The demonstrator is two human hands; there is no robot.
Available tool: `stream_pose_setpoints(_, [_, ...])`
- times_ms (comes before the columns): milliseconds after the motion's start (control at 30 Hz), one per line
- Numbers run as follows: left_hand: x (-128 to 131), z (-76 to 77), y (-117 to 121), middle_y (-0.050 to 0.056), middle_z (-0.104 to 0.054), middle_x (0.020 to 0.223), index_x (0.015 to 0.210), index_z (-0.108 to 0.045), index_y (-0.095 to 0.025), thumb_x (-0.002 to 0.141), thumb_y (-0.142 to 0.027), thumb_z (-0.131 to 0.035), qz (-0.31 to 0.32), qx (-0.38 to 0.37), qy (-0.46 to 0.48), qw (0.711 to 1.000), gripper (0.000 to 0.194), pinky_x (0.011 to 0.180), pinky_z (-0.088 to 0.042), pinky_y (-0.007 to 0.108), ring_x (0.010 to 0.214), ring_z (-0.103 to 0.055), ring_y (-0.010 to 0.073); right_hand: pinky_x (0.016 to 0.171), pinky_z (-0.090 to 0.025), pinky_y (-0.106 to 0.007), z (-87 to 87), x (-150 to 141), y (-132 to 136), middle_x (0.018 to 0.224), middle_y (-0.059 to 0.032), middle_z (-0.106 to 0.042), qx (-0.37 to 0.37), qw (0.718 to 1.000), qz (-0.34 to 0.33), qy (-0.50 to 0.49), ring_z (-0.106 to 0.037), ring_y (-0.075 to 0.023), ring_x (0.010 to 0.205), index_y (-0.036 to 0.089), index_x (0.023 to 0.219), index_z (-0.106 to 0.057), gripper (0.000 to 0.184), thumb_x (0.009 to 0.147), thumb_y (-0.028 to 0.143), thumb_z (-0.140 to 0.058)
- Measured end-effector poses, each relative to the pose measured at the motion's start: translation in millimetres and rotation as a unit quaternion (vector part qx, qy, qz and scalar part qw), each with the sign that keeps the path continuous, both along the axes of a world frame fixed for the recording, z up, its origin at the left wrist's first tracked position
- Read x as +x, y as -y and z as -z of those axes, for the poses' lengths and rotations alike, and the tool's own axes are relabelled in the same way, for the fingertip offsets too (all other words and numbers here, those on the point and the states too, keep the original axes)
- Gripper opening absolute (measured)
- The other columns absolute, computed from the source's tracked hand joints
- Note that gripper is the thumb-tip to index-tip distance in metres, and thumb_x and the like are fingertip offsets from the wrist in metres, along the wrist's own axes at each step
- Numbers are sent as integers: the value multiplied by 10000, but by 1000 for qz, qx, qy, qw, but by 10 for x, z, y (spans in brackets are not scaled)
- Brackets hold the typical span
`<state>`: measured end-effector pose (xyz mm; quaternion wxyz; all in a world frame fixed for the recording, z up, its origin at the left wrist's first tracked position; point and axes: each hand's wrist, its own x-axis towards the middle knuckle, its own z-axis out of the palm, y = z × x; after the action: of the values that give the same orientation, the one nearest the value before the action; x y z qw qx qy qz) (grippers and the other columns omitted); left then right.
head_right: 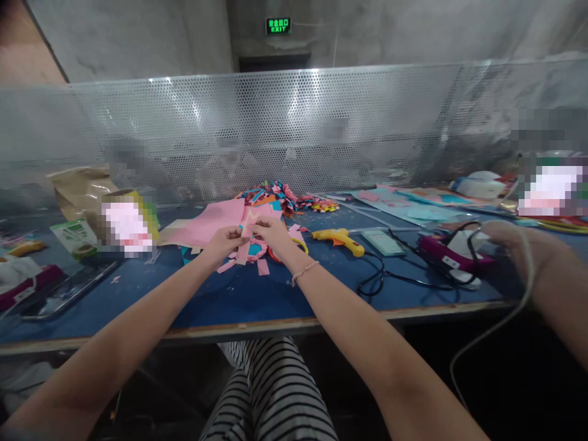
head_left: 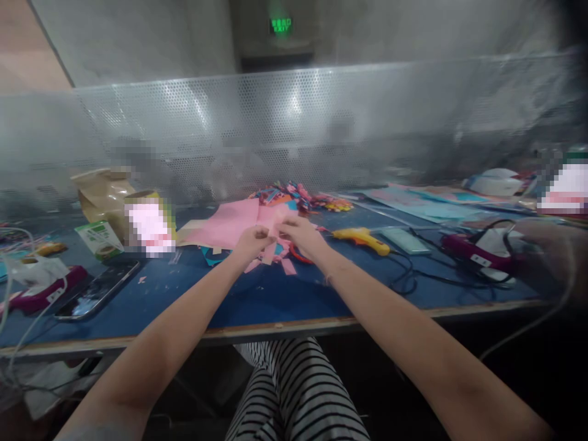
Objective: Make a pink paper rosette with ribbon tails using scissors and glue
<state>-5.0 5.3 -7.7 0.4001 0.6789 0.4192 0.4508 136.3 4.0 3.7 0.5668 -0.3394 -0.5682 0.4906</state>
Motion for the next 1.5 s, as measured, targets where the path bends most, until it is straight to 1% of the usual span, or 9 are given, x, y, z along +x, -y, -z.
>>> stream_pose_setpoints(133, [22, -43, 47, -55, -447, 504, 619, -496, -137, 546, -284, -625, -7, -22, 3, 1000, 208, 448, -336, 190, 450, -413, 55, 582, -378, -228, -4, -1, 0, 507, 63, -390, 12, 1000, 7, -2, -395, -59, 523, 157, 512, -448, 210, 511, 272, -624])
stream_pose_setpoints(367, [26, -102, 116, -61, -442, 490, 601, -505, -134, 517, -261, -647, 16, -70, 23, 997, 208, 452, -357, 188, 455, -433, 53, 542, -346, -214, 29, 35, -64, 530, 55, -395, 24, 999, 7, -28, -372, -55, 520, 161, 514, -457, 214, 516, 273, -639])
stream_pose_setpoints(600, [35, -98, 120, -58, -462, 451, 567, -508, -135, 514, -212, -649, 18, -82, 19, 996, 169, 427, -337, 186, 413, -428, 49, 576, -374, -222, 14, 42, -53, 534, 56, -400, 15, 999, 0, -37, -385, -56, 529, 160, 521, -461, 231, 501, 282, -655])
stream_pose_setpoints(800, [23, -84, 109, -47, -474, 430, 552, -539, -123, 501, -214, -676, 15, -82, 20, 996, 172, 405, -322, 194, 390, -414, 52, 538, -343, -214, 35, 48, -79, 514, 62, -378, 27, 999, -4, -31, -365, -50, 506, 157, 510, -454, 227, 511, 274, -648])
stream_pose_setpoints(933, [15, -80, 97, -42, -469, 418, 542, -563, -114, 480, -230, -699, -9, -86, 3, 996, 189, 383, -294, 197, 374, -390, 49, 526, -331, -217, 57, 55, -99, 508, 62, -383, 30, 999, 0, -19, -360, -52, 500, 159, 508, -460, 222, 516, 282, -644])
stream_pose_setpoints(1033, [20, -91, 102, -41, -465, 409, 540, -574, -113, 475, -220, -703, -22, -101, 13, 995, 179, 392, -307, 206, 377, -395, 55, 524, -328, -220, 58, 55, -100, 508, 61, -387, 33, 999, -5, -18, -359, -53, 499, 159, 513, -467, 218, 514, 286, -643])
stream_pose_setpoints(1167, [28, -93, 114, -40, -467, 407, 528, -565, -117, 485, -206, -693, -5, -101, 22, 995, 162, 414, -336, 212, 391, -417, 63, 521, -325, -220, 45, 52, -90, 506, 61, -380, 30, 999, 1, -16, -356, -54, 499, 161, 506, -460, 211, 510, 273, -639])
stream_pose_setpoints(1300, [41, -84, 137, -21, -522, 460, 558, -555, -119, 467, -175, -690, 21, -93, 5, 995, 172, 419, -336, 199, 421, -456, 72, 499, -304, -216, 41, 56, -90, 495, 61, -374, 40, 999, 11, -27, -350, -50, 483, 161, 501, -459, 202, 517, 265, -631])
stream_pose_setpoints(1500, [44, -102, 162, -36, -496, 425, 539, -544, -124, 483, -191, -682, 21, -86, -7, 996, 163, 421, -337, 204, 397, -441, 70, 465, -269, -211, 33, 73, -87, 475, 62, -366, 41, 999, 19, -27, -353, -48, 460, 157, 507, -457, 210, 527, 271, -633])
